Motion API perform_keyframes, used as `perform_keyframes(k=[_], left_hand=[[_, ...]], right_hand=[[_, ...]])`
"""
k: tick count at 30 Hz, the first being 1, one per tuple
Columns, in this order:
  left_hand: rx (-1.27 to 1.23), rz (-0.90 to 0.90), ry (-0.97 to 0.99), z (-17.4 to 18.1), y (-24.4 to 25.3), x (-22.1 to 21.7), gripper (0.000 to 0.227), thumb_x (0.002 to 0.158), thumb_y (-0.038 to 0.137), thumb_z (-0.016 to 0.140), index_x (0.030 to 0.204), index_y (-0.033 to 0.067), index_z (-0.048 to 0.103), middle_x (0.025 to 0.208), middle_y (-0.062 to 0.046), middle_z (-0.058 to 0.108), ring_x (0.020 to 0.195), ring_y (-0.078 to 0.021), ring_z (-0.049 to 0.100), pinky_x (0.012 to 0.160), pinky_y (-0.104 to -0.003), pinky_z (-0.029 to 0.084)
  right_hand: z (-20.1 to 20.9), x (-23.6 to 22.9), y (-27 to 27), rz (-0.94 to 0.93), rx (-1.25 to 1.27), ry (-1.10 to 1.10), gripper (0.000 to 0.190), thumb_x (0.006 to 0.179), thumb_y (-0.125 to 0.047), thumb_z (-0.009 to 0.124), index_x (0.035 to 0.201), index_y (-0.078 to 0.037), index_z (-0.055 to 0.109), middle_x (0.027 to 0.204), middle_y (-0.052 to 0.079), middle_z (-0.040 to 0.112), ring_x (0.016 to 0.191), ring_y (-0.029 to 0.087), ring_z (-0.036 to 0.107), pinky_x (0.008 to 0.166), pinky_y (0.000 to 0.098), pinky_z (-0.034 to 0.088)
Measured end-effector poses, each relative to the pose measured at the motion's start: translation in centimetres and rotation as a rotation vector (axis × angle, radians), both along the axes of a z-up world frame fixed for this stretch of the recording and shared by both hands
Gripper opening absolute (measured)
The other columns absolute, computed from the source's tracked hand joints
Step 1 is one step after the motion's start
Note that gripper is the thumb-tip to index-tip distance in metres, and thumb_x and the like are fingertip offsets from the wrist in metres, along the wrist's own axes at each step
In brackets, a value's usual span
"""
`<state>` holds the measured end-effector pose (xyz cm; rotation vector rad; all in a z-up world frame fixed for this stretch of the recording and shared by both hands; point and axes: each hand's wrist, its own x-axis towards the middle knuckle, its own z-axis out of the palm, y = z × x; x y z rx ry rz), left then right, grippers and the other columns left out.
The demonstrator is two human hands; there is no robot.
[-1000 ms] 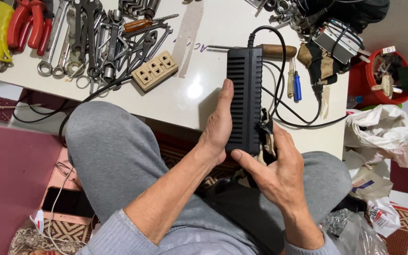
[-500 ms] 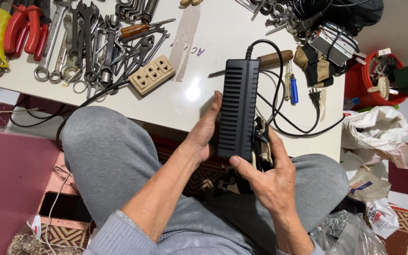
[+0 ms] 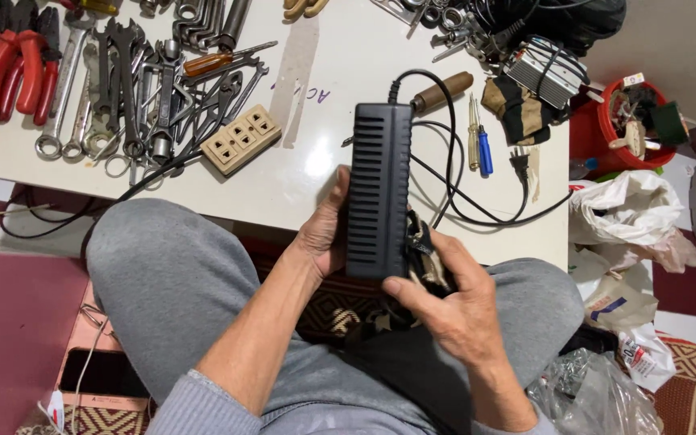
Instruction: Clean a power adapter by wiping it thoroughly with a cloth.
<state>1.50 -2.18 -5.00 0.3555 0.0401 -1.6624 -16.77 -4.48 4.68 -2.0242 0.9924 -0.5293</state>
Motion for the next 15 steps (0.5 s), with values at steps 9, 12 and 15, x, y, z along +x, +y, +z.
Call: perform_keyframes(k=[9, 12, 15], left_hand=[[0.005, 0.078, -0.034, 2.8, -0.8, 0.1, 0.087, 0.06, 0.067, 0.076, 0.114, -0.0003, 0.066, 0.094, -0.018, 0.073, 0.078, -0.0287, 0.073, 0.074, -0.046, 0.065], [-0.164, 0.047, 0.176, 1.1, -1.7, -0.6, 0.068, 0.075, 0.058, 0.079, 0.114, 0.0039, 0.069, 0.108, -0.014, 0.075, 0.098, -0.0255, 0.072, 0.092, -0.042, 0.058], [-0.113, 0.092, 0.103, 1.8, -1.8, -0.8, 0.067, 0.074, 0.059, 0.079, 0.111, 0.0037, 0.071, 0.105, -0.013, 0.076, 0.094, -0.0257, 0.073, 0.09, -0.042, 0.06]], right_hand=[[4.7, 1.6, 0.3, 0.202, -0.251, -0.491, 0.026, 0.107, -0.028, 0.044, 0.121, -0.006, 0.044, 0.103, 0.008, 0.051, 0.083, 0.015, 0.048, 0.067, 0.0255, 0.045], [3.7, -0.3, 1.3, 0.279, -0.488, -0.035, 0.043, 0.096, -0.018, 0.062, 0.136, -0.002, 0.059, 0.148, 0.027, 0.046, 0.14, 0.038, 0.05, 0.122, 0.0436, 0.038], [2.9, -0.7, -0.3, 0.253, -0.521, -0.042, 0.034, 0.094, -0.02, 0.07, 0.128, -0.015, 0.067, 0.144, 0.02, 0.055, 0.13, 0.035, 0.058, 0.113, 0.0429, 0.048]])
